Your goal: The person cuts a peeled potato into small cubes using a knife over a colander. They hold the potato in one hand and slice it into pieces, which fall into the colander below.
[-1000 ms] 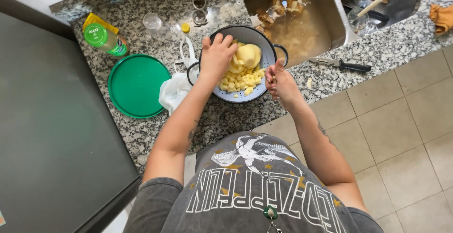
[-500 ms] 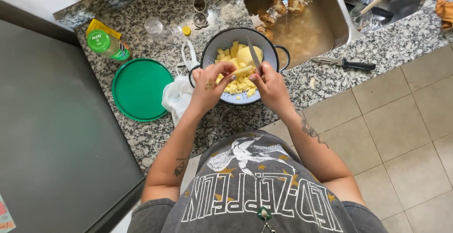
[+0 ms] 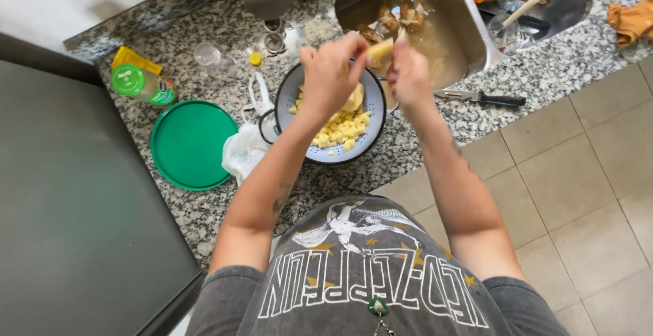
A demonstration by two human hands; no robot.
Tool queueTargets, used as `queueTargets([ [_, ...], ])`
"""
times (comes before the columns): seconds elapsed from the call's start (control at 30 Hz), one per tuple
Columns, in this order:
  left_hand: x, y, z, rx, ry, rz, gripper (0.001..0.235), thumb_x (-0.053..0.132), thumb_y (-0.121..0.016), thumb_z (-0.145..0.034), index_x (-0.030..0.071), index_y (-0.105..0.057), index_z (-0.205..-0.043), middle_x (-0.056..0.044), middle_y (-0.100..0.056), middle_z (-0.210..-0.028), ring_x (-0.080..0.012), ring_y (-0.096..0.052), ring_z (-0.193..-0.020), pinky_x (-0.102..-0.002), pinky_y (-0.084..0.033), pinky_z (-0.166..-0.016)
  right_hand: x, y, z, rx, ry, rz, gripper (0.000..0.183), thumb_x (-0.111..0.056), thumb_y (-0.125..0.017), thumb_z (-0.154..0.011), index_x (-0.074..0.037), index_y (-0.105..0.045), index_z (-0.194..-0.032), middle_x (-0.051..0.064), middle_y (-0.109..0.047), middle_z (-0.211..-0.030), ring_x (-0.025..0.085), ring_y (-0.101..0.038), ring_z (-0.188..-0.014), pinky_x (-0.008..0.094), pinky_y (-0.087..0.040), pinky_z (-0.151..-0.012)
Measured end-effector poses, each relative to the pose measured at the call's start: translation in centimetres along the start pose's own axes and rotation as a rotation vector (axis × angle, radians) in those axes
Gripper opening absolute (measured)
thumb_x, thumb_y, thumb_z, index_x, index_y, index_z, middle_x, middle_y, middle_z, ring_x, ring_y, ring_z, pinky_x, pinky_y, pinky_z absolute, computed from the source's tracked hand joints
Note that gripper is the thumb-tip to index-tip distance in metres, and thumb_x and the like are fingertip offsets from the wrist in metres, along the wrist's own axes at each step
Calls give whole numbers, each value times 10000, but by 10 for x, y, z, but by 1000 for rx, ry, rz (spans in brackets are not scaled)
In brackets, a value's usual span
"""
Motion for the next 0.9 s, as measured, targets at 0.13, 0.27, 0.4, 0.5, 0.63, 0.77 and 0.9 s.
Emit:
queueTargets([
  [0.13,-6,-3,-8,25,74,153,60,267,-604,-872,229,-640,-841,130,-627,-643,-36,-487,-509,-336,-312,-740,18,37,-37,52,-154,-198,511,-596,-254,-869,-171,-340,-598,-60,-299,-458,46,-197,-350,198,-127,-319],
  [0.27,-5,18,24,43,214,385,126,362,-686,-814,266,-656,-889,90,-677,-697,-80,-629,-648,-213,-392,-630,76,28,-46,-99,126,29,513,-640,-363,-882,-143,-441,-784,-21,-381,-501,60,-381,-370,158,-303,-295],
  [0.4,0,39,62,60,237,432,133,302,-739,-790,241,-697,-901,60,-703,-737,-83,-615,-626,-195,-449,-649,79,-12,1,-196,286,210,485,-536,-424,-952,-147,-514,-677,-11,-414,-417,92,-431,-379,188,-351,-377],
  [0.5,-11,47,87,60,311,434,145,311,-752,-785,246,-707,-907,94,-700,-731,-31,-602,-625,-149,-436,-660,85,-34,12,-201,286,168,510,-487,-414,-978,-125,-503,-629,-4,-356,-394,94,-401,-375,176,-340,-378],
  [0.63,-20,56,109,35,424,567,168,299,-739,-794,241,-715,-949,54,-710,-776,-30,-599,-695,-190,-466,-711,99,-45,15,-259,281,230,579,-529,-359,-979,-137,-501,-577,11,-379,-376,118,-400,-351,199,-336,-364],
  [0.77,-27,54,125,43,507,584,178,271,-752,-782,195,-731,-941,21,-710,-745,-47,-618,-689,-208,-479,-707,111,-53,20,-282,271,240,579,-501,-352,-996,-129,-480,-571,26,-377,-402,131,-386,-354,216,-324,-359],
  [0.9,-24,60,129,69,560,581,182,259,-746,-782,195,-730,-952,27,-708,-740,-37,-612,-693,-205,-481,-707,108,-55,36,-304,108,92,518,-514,-270,-1000,-171,-391,-630,-24,-326,-483,69,-278,-353,182,-240,-309],
])
Point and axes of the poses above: each hand's wrist, its own z-axis away from the middle knuckle, its own y-axis out of the back of the hand, x = y × z, the point moved 2 cm from there along -z, towards the middle knuckle
